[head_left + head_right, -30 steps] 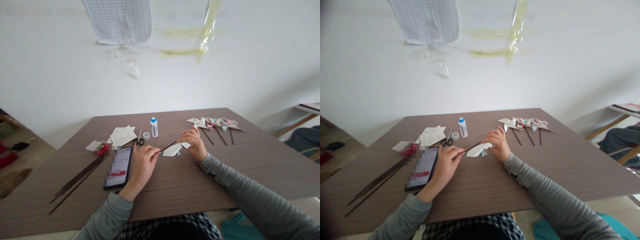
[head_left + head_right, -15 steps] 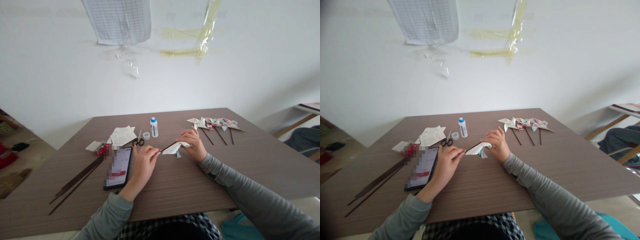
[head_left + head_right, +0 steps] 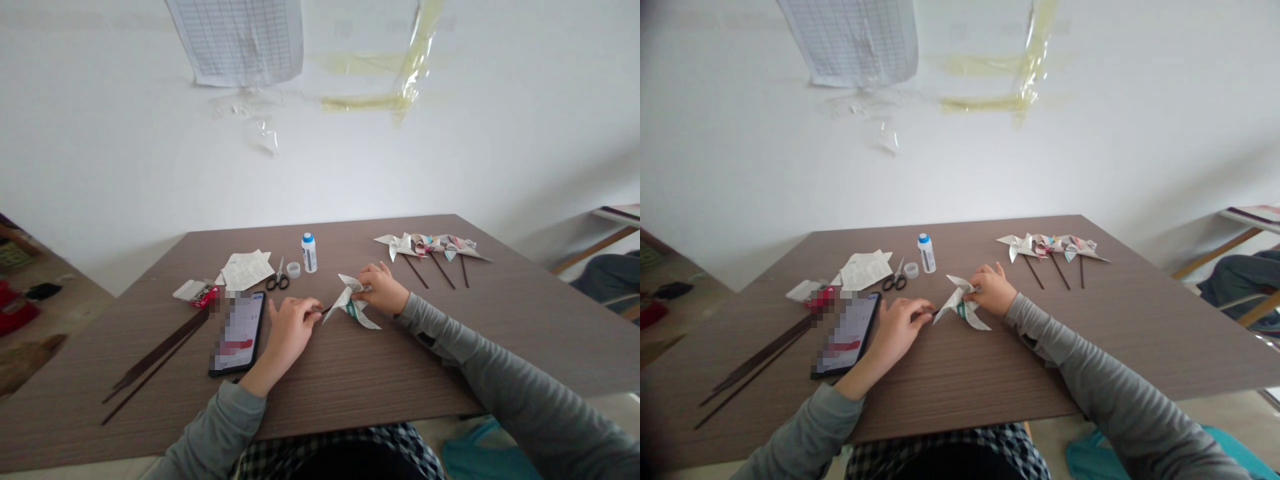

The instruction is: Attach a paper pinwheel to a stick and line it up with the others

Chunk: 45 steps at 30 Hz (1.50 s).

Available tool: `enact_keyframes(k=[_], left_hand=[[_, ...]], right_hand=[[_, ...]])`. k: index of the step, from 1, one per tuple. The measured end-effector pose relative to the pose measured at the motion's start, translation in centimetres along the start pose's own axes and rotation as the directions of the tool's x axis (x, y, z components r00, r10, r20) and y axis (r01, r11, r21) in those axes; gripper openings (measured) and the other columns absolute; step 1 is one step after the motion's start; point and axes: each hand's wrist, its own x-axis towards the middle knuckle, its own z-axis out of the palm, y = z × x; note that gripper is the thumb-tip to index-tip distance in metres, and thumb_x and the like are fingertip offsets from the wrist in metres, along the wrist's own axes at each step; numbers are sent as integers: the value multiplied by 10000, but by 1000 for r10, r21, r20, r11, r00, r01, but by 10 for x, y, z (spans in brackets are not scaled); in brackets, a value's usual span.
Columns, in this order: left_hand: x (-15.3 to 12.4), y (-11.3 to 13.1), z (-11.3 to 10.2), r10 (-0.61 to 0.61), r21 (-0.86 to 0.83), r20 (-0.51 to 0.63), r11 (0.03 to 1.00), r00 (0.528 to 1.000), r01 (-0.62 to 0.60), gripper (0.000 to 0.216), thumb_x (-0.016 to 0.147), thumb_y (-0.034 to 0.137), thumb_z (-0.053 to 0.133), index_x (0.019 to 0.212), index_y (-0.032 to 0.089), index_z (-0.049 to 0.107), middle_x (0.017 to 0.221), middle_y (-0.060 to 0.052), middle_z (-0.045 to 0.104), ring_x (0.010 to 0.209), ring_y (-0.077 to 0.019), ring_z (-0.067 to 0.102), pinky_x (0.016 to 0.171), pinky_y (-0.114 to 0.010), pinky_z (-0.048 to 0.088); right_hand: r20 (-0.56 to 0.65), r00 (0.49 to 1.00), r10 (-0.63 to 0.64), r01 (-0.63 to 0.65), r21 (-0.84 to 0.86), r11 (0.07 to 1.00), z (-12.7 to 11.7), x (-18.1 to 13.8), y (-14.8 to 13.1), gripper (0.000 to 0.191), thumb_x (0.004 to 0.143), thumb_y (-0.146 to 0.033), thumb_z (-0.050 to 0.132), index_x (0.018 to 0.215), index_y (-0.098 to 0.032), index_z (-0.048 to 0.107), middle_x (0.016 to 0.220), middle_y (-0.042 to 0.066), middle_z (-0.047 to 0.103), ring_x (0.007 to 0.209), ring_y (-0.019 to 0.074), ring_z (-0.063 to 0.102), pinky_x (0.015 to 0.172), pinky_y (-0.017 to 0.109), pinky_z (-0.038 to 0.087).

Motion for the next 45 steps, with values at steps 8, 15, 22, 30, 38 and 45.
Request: enact_keyframes(k=[8, 15, 22, 30, 38, 45], left_hand=[[2, -2, 2, 10, 35, 27, 999, 1000, -11, 257, 1066, 116, 878, 980, 341, 966, 1033, -65, 962, 1224, -401, 854, 1375, -1002, 476], [4, 8, -4, -50, 107, 82, 993, 995, 42, 299, 1102, 110, 842, 1011, 353, 992, 1171, -74, 953, 1365, -436, 834, 1398, -1045, 435], [4, 0, -1, -12, 100, 42, 995, 999, 8, 302, 1072, 117, 871, 1089, 376, 1026, 1297, -104, 905, 1391, -445, 789, 1357, -1058, 478], [6, 15, -15, -80, 117, 172, 991, 982, 60, 379, 1137, 137, 823, 1226, 426, 1052, 1431, -103, 874, 1514, -450, 730, 1407, -1066, 407], [8, 27, -28, -146, 158, 254, 982, 956, 108, 385, 1184, 177, 803, 1299, 446, 1053, 1537, -91, 873, 1630, -452, 696, 1484, -1005, 384], [9, 22, -24, -125, 130, 240, 987, 963, 96, 389, 1177, 167, 811, 1299, 441, 1060, 1542, -102, 867, 1637, -463, 696, 1489, -998, 385]], right_hand=[[180, 981, 77, -63, -85, 994, -2, 12, -14, 133, 1003, -298, 1044, 900, -322, 964, 1010, 47, 939, 1406, 422, 844, 1487, 898, 378], [191, 976, 100, -88, -72, 994, -5, 15, -19, 148, 996, -303, 1064, 883, -317, 968, 992, 51, 939, 1387, 434, 875, 1476, 919, 399], [228, 959, 166, -152, -78, 985, -10, 13, -26, 65, 1033, -290, 1015, 982, -330, 1013, 1062, 55, 968, 1393, 421, 891, 1511, 939, 329], [315, 919, 239, -229, -69, 971, -16, 17, -32, 109, 1011, -312, 993, 1103, -318, 1052, 1126, 50, 994, 1351, 374, 891, 1553, 784, 346], [369, 878, 307, -292, -97, 952, -28, 18, -44, 179, 1021, -274, 968, 1162, -323, 1066, 1235, 55, 1006, 1446, 388, 868, 1584, 774, 253], [355, 879, 317, -291, -125, 948, -31, 18, -49, 136, 988, -261, 999, 1098, -309, 1064, 1153, 37, 998, 1387, 376, 902, 1578, 754, 309]])
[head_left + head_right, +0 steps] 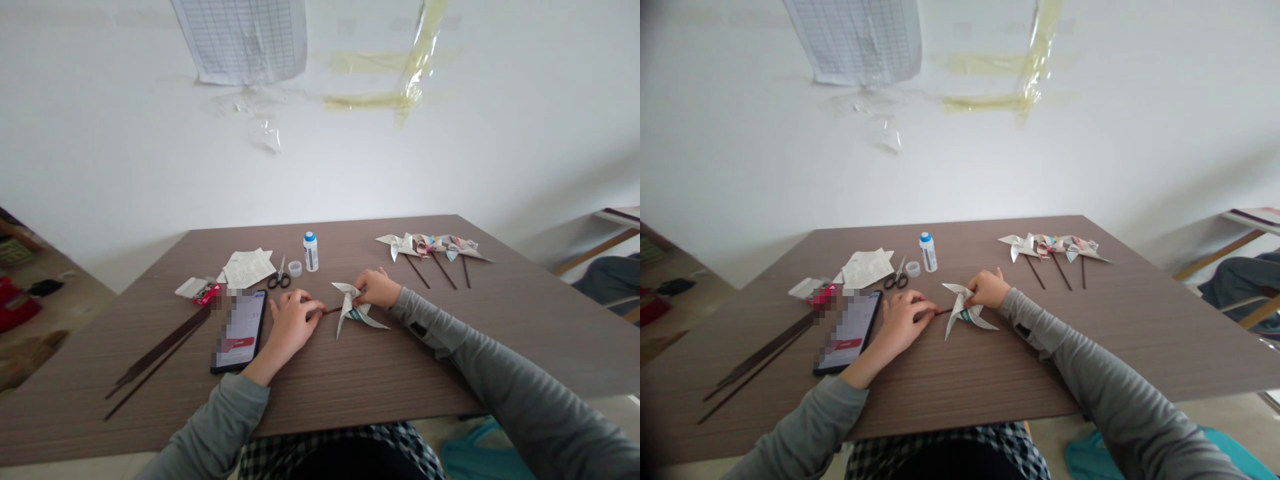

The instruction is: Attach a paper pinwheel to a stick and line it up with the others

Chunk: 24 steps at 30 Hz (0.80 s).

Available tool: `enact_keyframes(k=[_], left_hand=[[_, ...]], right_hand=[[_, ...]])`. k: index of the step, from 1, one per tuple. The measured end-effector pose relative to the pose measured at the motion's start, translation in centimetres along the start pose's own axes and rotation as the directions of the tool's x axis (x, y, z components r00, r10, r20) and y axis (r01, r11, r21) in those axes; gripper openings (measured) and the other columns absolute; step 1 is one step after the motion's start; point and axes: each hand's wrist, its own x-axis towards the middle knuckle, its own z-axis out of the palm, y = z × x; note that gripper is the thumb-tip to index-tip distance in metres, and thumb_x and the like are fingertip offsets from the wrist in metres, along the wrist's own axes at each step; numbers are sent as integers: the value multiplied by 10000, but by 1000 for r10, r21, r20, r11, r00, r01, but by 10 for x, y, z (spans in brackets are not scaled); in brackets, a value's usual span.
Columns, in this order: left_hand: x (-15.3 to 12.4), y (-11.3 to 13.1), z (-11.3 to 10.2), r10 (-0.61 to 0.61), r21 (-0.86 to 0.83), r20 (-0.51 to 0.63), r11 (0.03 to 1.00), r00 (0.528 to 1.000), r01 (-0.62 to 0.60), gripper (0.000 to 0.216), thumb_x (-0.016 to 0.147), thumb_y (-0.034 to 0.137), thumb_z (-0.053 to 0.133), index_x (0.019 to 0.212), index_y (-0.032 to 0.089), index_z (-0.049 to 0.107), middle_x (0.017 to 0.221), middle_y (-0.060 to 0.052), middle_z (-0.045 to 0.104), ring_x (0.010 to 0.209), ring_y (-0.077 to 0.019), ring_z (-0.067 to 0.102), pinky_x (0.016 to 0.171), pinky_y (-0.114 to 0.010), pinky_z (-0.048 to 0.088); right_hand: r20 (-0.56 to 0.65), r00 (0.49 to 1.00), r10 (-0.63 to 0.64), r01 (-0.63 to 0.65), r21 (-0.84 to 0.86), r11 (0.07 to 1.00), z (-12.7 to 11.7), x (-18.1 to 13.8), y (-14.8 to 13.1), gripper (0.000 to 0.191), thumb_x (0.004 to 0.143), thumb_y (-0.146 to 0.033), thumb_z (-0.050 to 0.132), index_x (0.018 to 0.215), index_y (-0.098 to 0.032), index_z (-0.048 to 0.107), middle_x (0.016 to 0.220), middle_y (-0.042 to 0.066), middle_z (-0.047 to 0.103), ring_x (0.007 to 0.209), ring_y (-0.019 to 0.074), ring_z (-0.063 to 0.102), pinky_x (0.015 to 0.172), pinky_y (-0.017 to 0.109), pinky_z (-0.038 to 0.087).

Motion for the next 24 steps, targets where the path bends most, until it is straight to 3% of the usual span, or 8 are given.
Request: enact_keyframes(k=[16, 24], left_hand=[[3, -9, 10, 15, -69, -53, 997, 999, -18, 377, 1134, 145, 865, 1232, 446, 1069, 1545, -101, 882, 1639, -460, 722, 1499, -962, 403], [4, -11, 13, 39, -28, -53, 999, 998, -40, 385, 1152, 167, 834, 1260, 456, 1063, 1543, -97, 881, 1635, -460, 726, 1480, -979, 424]], right_hand=[[24, 998, 59, -60, 31, 998, -5, 2, -6, 159, 942, -264, 1009, 1085, -313, 1059, 1125, 38, 997, 1387, 394, 896, 1551, 729, 343], [46, 992, 119, -116, -49, 992, -8, 3, -19, 276, 916, -230, 947, 1149, -319, 1063, 1111, 42, 994, 1408, 390, 893, 1542, 671, 379]])
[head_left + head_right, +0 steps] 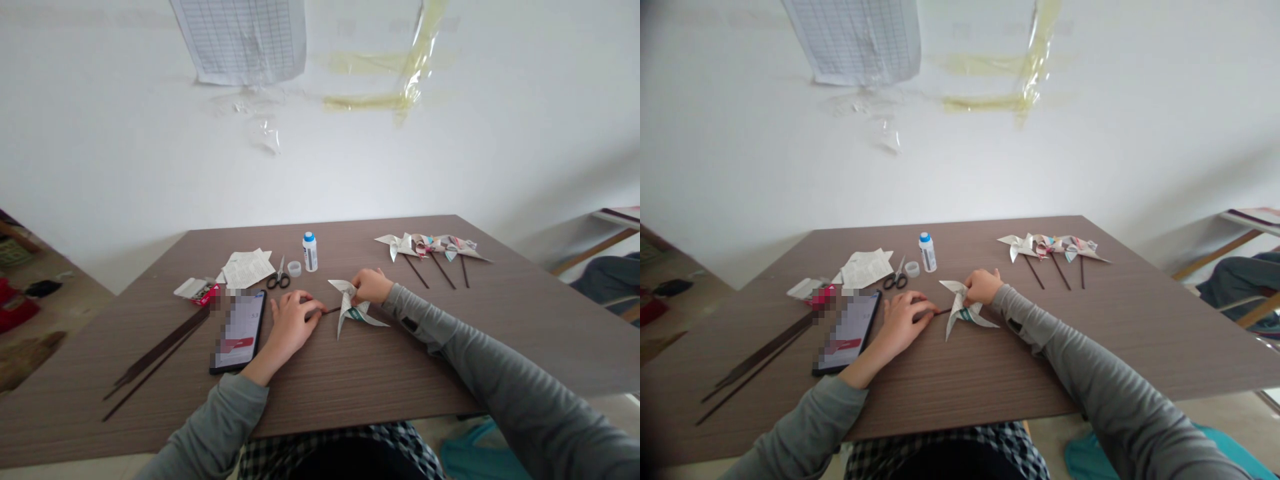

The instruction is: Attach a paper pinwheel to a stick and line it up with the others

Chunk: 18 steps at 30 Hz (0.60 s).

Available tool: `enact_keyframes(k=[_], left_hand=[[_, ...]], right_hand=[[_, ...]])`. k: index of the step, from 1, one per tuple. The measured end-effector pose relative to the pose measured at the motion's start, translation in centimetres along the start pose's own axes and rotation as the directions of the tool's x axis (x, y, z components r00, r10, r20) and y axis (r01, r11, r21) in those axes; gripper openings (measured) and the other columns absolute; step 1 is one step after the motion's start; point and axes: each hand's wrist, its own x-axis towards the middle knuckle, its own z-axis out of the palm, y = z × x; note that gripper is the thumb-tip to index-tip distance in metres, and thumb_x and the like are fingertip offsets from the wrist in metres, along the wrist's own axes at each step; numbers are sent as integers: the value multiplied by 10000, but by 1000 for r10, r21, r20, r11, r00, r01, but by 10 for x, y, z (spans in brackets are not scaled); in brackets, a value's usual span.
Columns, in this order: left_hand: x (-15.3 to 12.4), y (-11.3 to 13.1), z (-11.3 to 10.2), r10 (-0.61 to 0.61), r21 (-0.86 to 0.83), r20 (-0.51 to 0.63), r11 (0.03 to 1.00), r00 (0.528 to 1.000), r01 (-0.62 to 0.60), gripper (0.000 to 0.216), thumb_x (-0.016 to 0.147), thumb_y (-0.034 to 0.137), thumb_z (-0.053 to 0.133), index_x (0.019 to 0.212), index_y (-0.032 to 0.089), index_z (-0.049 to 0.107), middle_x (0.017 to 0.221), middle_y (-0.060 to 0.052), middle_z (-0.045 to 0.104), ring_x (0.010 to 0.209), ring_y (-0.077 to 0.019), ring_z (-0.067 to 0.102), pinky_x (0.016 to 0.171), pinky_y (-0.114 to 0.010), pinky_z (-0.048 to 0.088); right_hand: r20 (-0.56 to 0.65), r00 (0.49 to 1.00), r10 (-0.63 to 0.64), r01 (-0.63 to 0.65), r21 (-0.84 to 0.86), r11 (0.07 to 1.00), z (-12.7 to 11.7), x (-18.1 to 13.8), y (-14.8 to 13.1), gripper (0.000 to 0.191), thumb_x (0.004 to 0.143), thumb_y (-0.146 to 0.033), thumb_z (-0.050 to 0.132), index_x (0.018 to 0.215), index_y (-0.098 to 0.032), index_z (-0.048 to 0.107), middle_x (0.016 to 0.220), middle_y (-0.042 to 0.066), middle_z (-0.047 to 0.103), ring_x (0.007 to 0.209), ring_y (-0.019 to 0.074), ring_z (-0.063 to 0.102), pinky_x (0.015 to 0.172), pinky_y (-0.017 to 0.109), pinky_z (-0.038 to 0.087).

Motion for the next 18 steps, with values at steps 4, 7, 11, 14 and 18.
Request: enact_keyframes(k=[4, 7, 11, 14, 18], left_hand=[[0, 1, 0, -2, 24, 23, 1000, 1000, 2, 403, 1170, 165, 792, 1305, 438, 1056, 1582, -111, 874, 1656, -466, 714, 1482, -978, 420], [0, 2, 0, 4, 12, 20, 1000, 1000, -4, 397, 1163, 164, 795, 1300, 433, 1054, 1582, -113, 874, 1653, -468, 707, 1478, -992, 406], [0, 2, 2, 0, 2, 25, 1000, 1000, 0, 379, 1165, 173, 803, 1298, 425, 1053, 1603, -115, 867, 1675, -475, 691, 1494, -999, 370], [1, 2, 2, -10, 10, 26, 1000, 1000, 10, 362, 1164, 191, 815, 1291, 436, 1051, 1614, -103, 863, 1692, -474, 679, 1504, -991, 363], [2, 0, 3, 5, 23, 40, 1000, 999, -6, 356, 1171, 217, 800, 1305, 441, 1042, 1613, -100, 862, 1687, -470, 671, 1494, -1003, 360]], right_hand=[[4, 999, 41, -40, -49, 998, -1, 4, -8, 293, 892, -208, 939, 1127, -336, 1060, 1181, 48, 1001, 1453, 400, 881, 1505, 647, 449], [4, 999, 45, -44, -67, 997, -1, 8, -11, 292, 875, -198, 959, 1109, -345, 1054, 1249, 53, 1007, 1497, 422, 865, 1473, 660, 496], [-7, 999, 40, -40, -85, 996, 1, 11, -11, 299, 885, -201, 967, 1115, -371, 1054, 1282, 57, 1015, 1517, 443, 862, 1442, 666, 548], [-14, 999, 40, -41, -86, 995, 3, 12, -10, 314, 892, -197, 966, 1131, -378, 1057, 1298, 63, 1013, 1544, 453, 850, 1446, 658, 546], [-20, 999, 38, -39, -76, 996, 6, 13, -10, 363, 907, -167, 950, 1175, -388, 1056, 1358, 67, 1006, 1588, 440, 817, 1467, 669, 516]])
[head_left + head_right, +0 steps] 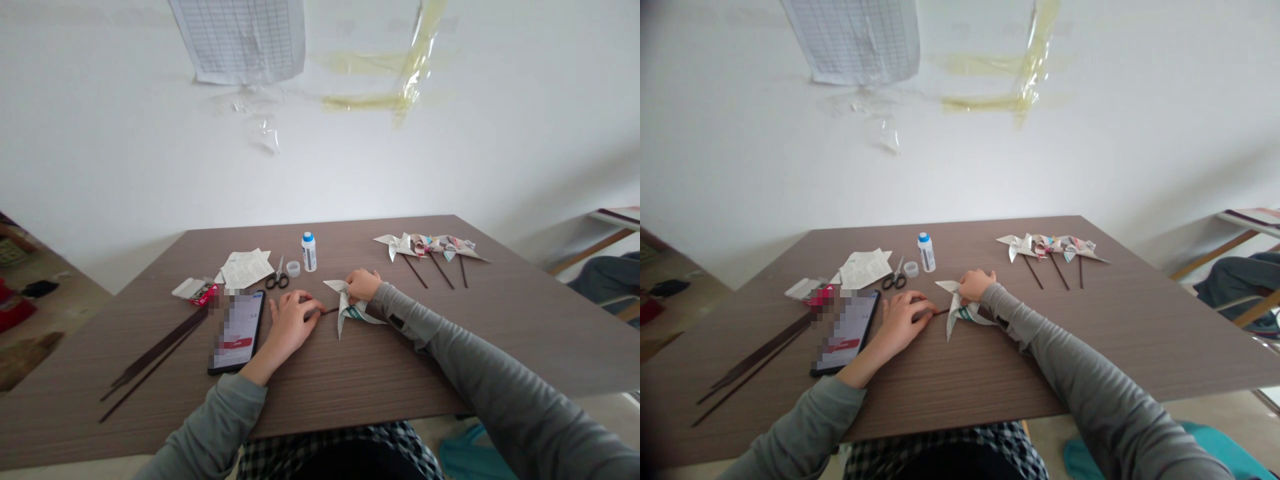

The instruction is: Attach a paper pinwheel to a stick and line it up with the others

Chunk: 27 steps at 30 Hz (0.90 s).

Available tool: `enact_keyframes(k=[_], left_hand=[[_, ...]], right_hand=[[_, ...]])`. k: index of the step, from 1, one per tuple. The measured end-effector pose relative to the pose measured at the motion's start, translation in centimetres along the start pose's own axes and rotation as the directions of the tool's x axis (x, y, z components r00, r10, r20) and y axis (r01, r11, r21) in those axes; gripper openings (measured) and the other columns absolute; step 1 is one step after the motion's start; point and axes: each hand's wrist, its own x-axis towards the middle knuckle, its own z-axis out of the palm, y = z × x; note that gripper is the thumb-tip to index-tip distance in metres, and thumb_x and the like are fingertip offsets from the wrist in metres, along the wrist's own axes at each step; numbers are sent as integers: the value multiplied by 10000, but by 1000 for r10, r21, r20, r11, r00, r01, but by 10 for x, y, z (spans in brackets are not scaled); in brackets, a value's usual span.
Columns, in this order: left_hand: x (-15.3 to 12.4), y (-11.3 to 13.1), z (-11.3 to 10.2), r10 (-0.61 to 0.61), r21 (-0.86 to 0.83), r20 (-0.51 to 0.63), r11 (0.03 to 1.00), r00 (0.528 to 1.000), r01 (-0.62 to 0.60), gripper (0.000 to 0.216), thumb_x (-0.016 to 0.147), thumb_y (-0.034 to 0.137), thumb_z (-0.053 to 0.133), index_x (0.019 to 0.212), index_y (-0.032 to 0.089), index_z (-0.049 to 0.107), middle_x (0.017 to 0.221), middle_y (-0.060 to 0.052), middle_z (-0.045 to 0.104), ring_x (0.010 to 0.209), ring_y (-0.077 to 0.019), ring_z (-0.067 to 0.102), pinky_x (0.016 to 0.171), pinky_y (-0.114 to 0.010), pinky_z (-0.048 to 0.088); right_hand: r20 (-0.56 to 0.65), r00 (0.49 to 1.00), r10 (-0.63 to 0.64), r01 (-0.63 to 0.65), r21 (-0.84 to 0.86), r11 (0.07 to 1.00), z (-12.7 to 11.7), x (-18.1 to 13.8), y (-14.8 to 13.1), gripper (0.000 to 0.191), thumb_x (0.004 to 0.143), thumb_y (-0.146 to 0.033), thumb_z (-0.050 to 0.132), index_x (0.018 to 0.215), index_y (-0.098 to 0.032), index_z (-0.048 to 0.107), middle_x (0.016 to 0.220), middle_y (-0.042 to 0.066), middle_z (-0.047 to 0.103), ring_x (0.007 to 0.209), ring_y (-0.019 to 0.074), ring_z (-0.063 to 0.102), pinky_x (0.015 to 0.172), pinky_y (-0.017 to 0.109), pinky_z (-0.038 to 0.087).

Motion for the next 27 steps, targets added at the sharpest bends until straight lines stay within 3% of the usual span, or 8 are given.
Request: enact_keyframes(k=[7, 17, 27], left_hand=[[1, -1, 0, 8, 0, -1, 1000, 1000, -8, 367, 1173, 225, 784, 1320, 445, 1039, 1624, -106, 855, 1685, -473, 664, 1481, -1003, 373], [2, 2, -1, -5, -9, -1, 1000, 1000, 5, 364, 1171, 219, 793, 1320, 436, 1045, 1619, -116, 852, 1689, -486, 662, 1493, -996, 361], [3, 1, 6, 12, -26, -37, 1000, 999, -13, 353, 1149, 213, 821, 1277, 446, 1053, 1574, -110, 864, 1647, -478, 691, 1490, -985, 380]], right_hand=[[-17, 1000, 2, -2, 9, 1000, 4, -1, 1, 403, 905, -131, 910, 1184, -383, 1056, 1359, 52, 1010, 1571, 422, 832, 1497, 660, 491], [-11, 1000, 18, -18, -6, 1000, 4, -8, -5, 467, 959, -147, 845, 1306, -393, 1040, 1488, 74, 977, 1703, 398, 738, 1532, 694, 446], [-12, 1000, 10, -11, -36, 999, 3, -2, -2, 374, 935, -180, 897, 1186, -414, 1046, 1449, 42, 990, 1670, 433, 764, 1495, 713, 496]])
